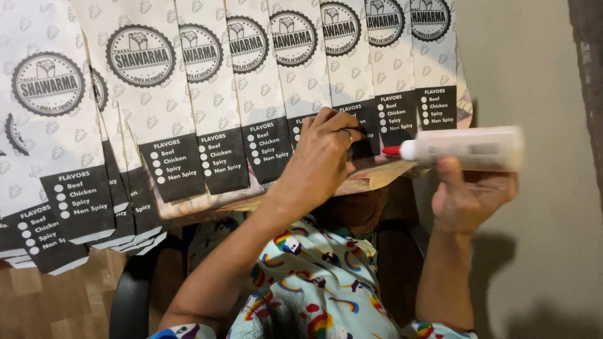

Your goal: Assembling paper shawarma packaging by applying glue to the edges and folding them into shape.

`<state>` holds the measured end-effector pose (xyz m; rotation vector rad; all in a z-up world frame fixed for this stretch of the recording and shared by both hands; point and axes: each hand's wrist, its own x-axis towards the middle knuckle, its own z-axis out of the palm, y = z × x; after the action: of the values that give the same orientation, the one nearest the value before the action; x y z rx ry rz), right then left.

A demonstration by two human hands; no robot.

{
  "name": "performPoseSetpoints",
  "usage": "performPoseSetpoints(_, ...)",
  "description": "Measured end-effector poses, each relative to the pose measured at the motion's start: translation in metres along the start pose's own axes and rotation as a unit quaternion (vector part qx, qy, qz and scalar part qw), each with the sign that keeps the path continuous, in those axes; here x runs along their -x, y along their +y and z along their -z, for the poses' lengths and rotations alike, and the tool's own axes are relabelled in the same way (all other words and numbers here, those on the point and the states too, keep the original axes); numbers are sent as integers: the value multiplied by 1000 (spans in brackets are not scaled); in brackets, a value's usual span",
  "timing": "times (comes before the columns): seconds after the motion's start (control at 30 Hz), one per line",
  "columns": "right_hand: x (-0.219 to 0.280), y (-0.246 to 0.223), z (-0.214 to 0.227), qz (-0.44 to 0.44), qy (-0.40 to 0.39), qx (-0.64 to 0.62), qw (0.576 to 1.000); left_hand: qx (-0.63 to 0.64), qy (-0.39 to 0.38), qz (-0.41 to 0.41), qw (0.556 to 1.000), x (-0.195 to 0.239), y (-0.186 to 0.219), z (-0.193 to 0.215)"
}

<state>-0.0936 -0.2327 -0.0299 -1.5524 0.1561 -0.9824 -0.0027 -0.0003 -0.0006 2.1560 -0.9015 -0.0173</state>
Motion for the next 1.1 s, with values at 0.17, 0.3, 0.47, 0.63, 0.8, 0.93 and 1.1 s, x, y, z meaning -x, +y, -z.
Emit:
performPoseSetpoints(0.17,-2,-11,0,14,-10,-26,1000,41,53,-7,998,14,2,27)
performPoseSetpoints(0.3,10,-16,-21,-31,-32,-25,999,-37,60,-8,997,36,-18,34)
performPoseSetpoints(0.47,31,-19,-40,-42,-94,39,994,-21,6,14,1000,43,-17,46)
performPoseSetpoints(0.63,40,-16,-40,-39,-143,119,982,-26,-22,10,999,48,-18,50)
performPoseSetpoints(0.8,51,-23,-61,-27,-177,114,977,-34,-42,14,998,48,-12,56)
performPoseSetpoints(0.93,48,-25,-62,-4,-194,115,974,-30,-21,13,999,50,-11,53)
performPoseSetpoints(1.1,38,-13,-41,-82,-76,69,991,-28,18,14,999,51,-16,43)
